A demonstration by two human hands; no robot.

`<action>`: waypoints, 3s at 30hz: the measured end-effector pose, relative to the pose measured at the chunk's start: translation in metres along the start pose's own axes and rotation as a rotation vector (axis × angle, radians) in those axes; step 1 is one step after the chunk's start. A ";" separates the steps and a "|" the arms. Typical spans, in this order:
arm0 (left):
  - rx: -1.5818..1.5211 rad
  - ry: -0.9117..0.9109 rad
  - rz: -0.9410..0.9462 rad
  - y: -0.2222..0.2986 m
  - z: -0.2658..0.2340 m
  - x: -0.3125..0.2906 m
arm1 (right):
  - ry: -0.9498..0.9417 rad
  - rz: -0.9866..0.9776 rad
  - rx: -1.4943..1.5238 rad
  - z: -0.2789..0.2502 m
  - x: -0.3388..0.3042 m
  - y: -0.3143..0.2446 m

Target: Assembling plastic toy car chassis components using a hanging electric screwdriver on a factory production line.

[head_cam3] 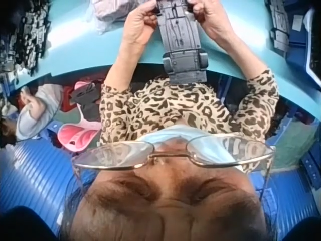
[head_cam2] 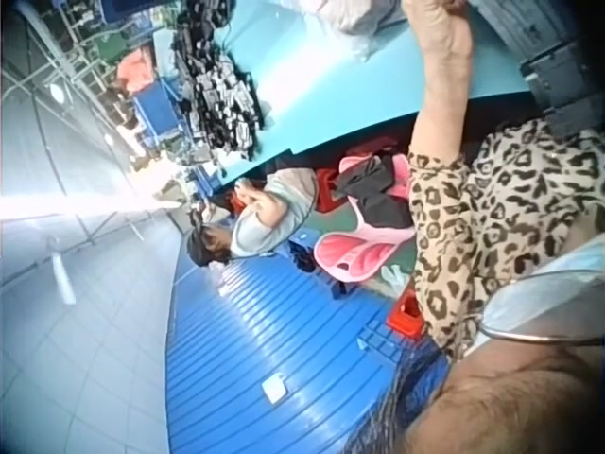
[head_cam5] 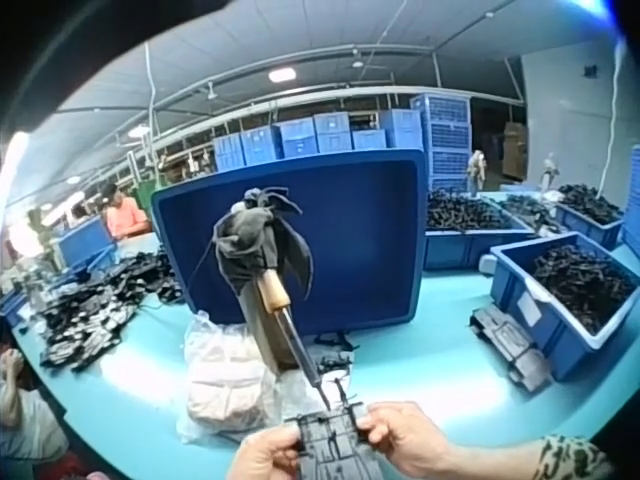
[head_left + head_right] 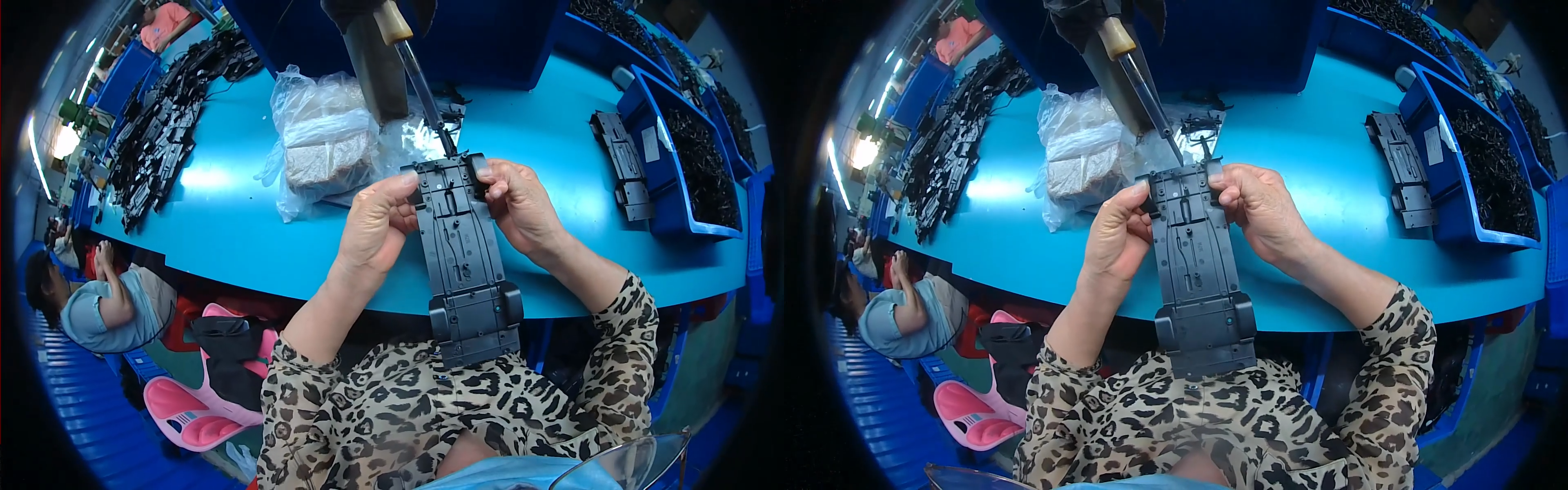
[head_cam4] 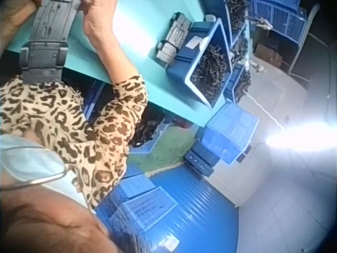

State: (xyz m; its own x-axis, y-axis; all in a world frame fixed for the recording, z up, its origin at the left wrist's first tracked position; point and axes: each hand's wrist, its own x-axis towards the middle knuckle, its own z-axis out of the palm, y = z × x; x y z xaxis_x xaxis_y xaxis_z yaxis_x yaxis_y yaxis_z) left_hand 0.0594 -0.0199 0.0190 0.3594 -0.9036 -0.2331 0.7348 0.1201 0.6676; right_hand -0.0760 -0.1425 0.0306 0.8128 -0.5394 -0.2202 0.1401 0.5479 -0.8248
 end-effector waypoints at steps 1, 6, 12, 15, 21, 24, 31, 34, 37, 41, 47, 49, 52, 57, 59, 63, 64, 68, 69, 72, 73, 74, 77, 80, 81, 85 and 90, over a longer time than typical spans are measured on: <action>-0.012 -0.025 0.006 0.000 -0.002 0.001 | -0.002 0.001 0.000 0.001 0.001 0.000; 0.031 -0.010 0.029 0.002 -0.007 -0.002 | -0.058 0.029 -0.023 0.006 0.000 -0.003; -0.026 -0.080 0.064 0.003 -0.010 -0.004 | -0.058 0.034 -0.043 0.011 0.002 -0.007; -0.119 -0.156 0.026 0.005 -0.014 -0.005 | -0.056 0.021 -0.049 0.012 0.003 -0.007; -0.045 -0.141 0.080 0.003 -0.007 -0.008 | -0.102 0.007 -0.016 0.012 0.000 -0.009; -0.047 -0.140 0.089 0.003 -0.008 -0.008 | -0.100 0.009 -0.007 0.013 0.000 -0.010; -0.106 -0.194 0.066 0.003 -0.012 -0.006 | -0.102 0.015 -0.004 0.014 -0.001 -0.011; -0.092 -0.176 0.075 0.002 -0.010 -0.006 | -0.109 0.018 -0.001 0.013 0.000 -0.011; -0.084 -0.160 0.079 0.002 -0.008 -0.006 | -0.070 0.027 -0.014 0.015 0.000 -0.013; -0.085 -0.155 0.077 0.002 -0.009 -0.006 | -0.085 0.027 -0.023 0.015 -0.001 -0.013; -0.152 -0.183 0.055 0.001 -0.014 -0.004 | -0.080 0.029 -0.054 0.014 -0.001 -0.013; -0.137 -0.174 0.062 0.001 -0.013 -0.004 | -0.082 0.028 -0.069 0.014 -0.001 -0.013; -0.109 -0.154 0.072 0.002 -0.010 -0.005 | -0.093 0.027 -0.069 0.015 -0.001 -0.014; -0.088 -0.154 0.078 0.002 -0.007 -0.006 | -0.100 0.026 -0.053 0.012 0.001 -0.012; -0.080 -0.157 0.079 0.003 -0.006 -0.006 | -0.103 0.022 -0.059 0.014 -0.001 -0.013; -0.065 -0.155 0.079 0.003 -0.009 -0.005 | -0.095 0.010 -0.080 0.017 -0.003 -0.014; -0.055 -0.167 0.087 0.004 -0.008 -0.006 | -0.096 0.011 -0.079 0.016 -0.003 -0.014; -0.042 -0.173 0.103 0.003 -0.008 -0.006 | -0.115 0.017 -0.036 0.010 -0.001 -0.011; -0.042 -0.171 0.103 0.003 -0.007 -0.007 | -0.111 0.012 -0.045 0.009 -0.001 -0.010; 0.000 -0.120 0.122 0.003 -0.004 -0.007 | -0.130 0.017 -0.033 0.008 -0.001 -0.010; 0.007 -0.106 0.121 0.002 -0.005 -0.007 | -0.129 0.017 -0.033 0.008 -0.001 -0.009; 0.015 -0.092 0.119 0.001 -0.005 -0.006 | -0.122 0.014 -0.048 0.008 -0.001 -0.009; 0.018 -0.088 0.139 0.002 -0.006 -0.007 | -0.124 0.007 -0.058 0.008 -0.001 -0.008; 0.029 -0.072 0.142 0.001 -0.005 -0.008 | -0.128 0.006 -0.054 0.007 -0.001 -0.008; 0.029 -0.071 0.142 0.001 -0.005 -0.008 | -0.123 0.009 -0.056 0.006 -0.001 -0.007; 0.059 -0.083 0.209 0.001 -0.002 -0.010 | -0.152 0.021 -0.022 0.006 -0.002 -0.010; 0.097 -0.068 0.266 0.000 0.003 -0.012 | -0.157 0.029 -0.025 0.004 -0.001 -0.009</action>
State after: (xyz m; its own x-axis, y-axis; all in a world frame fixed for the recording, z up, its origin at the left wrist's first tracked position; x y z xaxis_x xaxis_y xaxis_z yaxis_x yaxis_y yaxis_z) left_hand 0.0532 -0.0104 0.0242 0.4906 -0.8713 0.0051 0.5603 0.3200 0.7640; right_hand -0.0758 -0.1441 0.0399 0.8948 -0.4161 -0.1615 0.1032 0.5449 -0.8322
